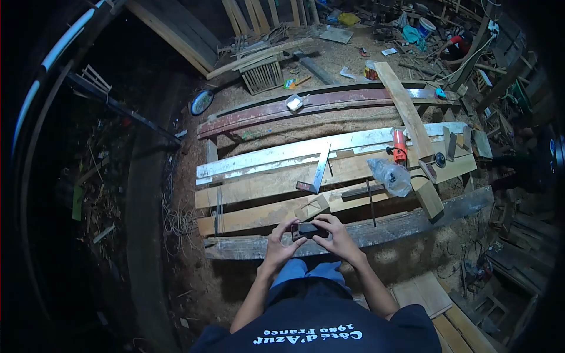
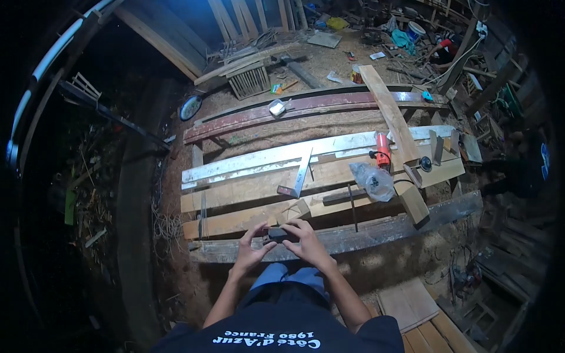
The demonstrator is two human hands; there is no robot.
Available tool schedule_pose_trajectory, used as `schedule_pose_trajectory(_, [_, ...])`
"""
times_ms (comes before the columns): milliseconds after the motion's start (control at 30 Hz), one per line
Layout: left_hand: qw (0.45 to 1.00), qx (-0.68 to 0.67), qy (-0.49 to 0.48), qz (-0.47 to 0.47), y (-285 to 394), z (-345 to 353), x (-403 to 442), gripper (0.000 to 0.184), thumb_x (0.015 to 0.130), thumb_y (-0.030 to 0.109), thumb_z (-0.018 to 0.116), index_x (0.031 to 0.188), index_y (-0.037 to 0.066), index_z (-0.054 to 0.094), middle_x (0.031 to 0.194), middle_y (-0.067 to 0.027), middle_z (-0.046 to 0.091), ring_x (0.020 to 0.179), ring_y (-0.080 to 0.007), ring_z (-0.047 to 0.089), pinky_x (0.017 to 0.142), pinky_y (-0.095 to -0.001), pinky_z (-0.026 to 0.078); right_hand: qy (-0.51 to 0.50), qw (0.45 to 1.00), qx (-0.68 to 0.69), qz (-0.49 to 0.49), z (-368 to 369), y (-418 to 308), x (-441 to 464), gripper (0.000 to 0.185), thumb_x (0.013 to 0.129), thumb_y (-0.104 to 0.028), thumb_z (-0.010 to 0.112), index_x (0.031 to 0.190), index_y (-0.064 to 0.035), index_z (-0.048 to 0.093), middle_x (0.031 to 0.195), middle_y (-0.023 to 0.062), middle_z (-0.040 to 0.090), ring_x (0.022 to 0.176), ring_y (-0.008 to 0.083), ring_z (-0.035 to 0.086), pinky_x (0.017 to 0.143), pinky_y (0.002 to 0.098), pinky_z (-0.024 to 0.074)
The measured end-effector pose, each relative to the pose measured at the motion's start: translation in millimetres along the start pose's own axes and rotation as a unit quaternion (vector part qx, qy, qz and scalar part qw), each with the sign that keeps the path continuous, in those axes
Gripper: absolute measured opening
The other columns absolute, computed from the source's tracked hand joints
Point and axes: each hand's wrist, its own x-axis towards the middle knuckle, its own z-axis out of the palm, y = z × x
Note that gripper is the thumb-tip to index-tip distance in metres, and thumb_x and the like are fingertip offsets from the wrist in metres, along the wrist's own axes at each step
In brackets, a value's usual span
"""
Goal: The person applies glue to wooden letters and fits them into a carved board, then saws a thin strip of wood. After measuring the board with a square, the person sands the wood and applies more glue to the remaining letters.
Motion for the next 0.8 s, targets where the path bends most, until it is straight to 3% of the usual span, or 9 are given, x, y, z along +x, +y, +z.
schedule_pose_trajectory(67, [0.999,0.001,-0.023,0.03,1,-4,-11,0.073,0.078,0.012,0.092,0.144,0.007,0.06,0.128,-0.0111,0.07,0.118,-0.0225,0.067,0.103,-0.0372,0.053,-0.033,0.999,-0.028,-0.01,-7,-13,-8,0.048,0.083,-0.014,0.083,0.128,-0.0063,0.07,0.131,0.0173,0.063,0.127,0.0374,0.058,0.109,0.0448,0.0487])
schedule_pose_trajectory(167, [0.992,0.048,-0.066,0.096,-3,-6,-29,0.064,0.078,0.012,0.091,0.137,0.008,0.067,0.133,-0.0119,0.067,0.119,-0.0263,0.065,0.101,-0.0371,0.054,-0.039,0.998,-0.039,-0.027,-2,-21,-21,0.045,0.083,-0.012,0.084,0.126,-0.0067,0.071,0.129,0.0163,0.064,0.126,0.0361,0.059,0.108,0.0443,0.0495])
schedule_pose_trajectory(200, [0.992,0.033,-0.085,0.093,-4,-10,-34,0.058,0.079,0.013,0.09,0.133,0.005,0.068,0.133,-0.0154,0.066,0.124,-0.032,0.064,0.108,-0.042,0.05,-0.037,0.998,-0.043,-0.03,2,-25,-24,0.045,0.083,-0.012,0.084,0.126,-0.0067,0.071,0.129,0.0163,0.064,0.126,0.0361,0.059,0.108,0.0443,0.0495])
schedule_pose_trajectory(300, [0.992,0.01,-0.095,0.083,-13,-30,-51,0.056,0.08,0.012,0.089,0.131,0.004,0.068,0.133,-0.0153,0.067,0.125,-0.0327,0.064,0.108,-0.0421,0.051,-0.028,0.999,-0.021,0.001,25,-40,-35,0.042,0.084,-0.014,0.084,0.123,-0.0061,0.072,0.129,0.0158,0.063,0.127,0.0354,0.059,0.108,0.0442,0.0495])
schedule_pose_trajectory(367, [0.992,-0.003,-0.082,0.099,-24,-49,-65,0.055,0.078,0.009,0.089,0.13,0.006,0.069,0.128,-0.0125,0.07,0.12,-0.0296,0.065,0.103,-0.0402,0.052,-0.024,0.999,-0.034,-0.006,44,-54,-39,0.041,0.085,-0.015,0.084,0.123,-0.0057,0.071,0.13,0.0159,0.063,0.127,0.0355,0.059,0.109,0.0441,0.0493])
schedule_pose_trajectory(533, [0.986,0.005,-0.042,0.16,-54,-104,-109,0.053,0.075,0.004,0.087,0.125,0.005,0.07,0.126,-0.0131,0.07,0.119,-0.0313,0.066,0.101,-0.0412,0.053,-0.034,0.998,-0.058,-0.015,109,-101,-43,0.039,0.089,-0.02,0.082,0.122,-0.0045,0.07,0.131,0.0162,0.062,0.127,0.0359,0.058,0.108,0.044,0.0489])
schedule_pose_trajectory(600, [0.991,-0.006,-0.031,0.133,-64,-130,-135,0.051,0.073,0.004,0.087,0.122,0.005,0.07,0.126,-0.0134,0.069,0.12,-0.0336,0.065,0.104,-0.0419,0.052,-0.041,0.996,-0.075,-0.032,144,-116,-46,0.038,0.091,-0.022,0.081,0.122,-0.0038,0.069,0.131,0.0169,0.062,0.127,0.0363,0.058,0.107,0.0441,0.0491])
schedule_pose_trajectory(800, [0.994,-0.026,0.035,0.102,-113,-202,-225,0.051,0.075,0.01,0.09,0.122,0.007,0.069,0.125,-0.0121,0.067,0.119,-0.0321,0.065,0.103,-0.0419,0.052,-0.059,0.994,-0.064,-0.071,252,-170,-64,0.034,0.09,-0.011,0.078,0.123,-0.0055,0.068,0.131,0.019,0.061,0.123,0.0401,0.06,0.105,0.0445,0.0504])
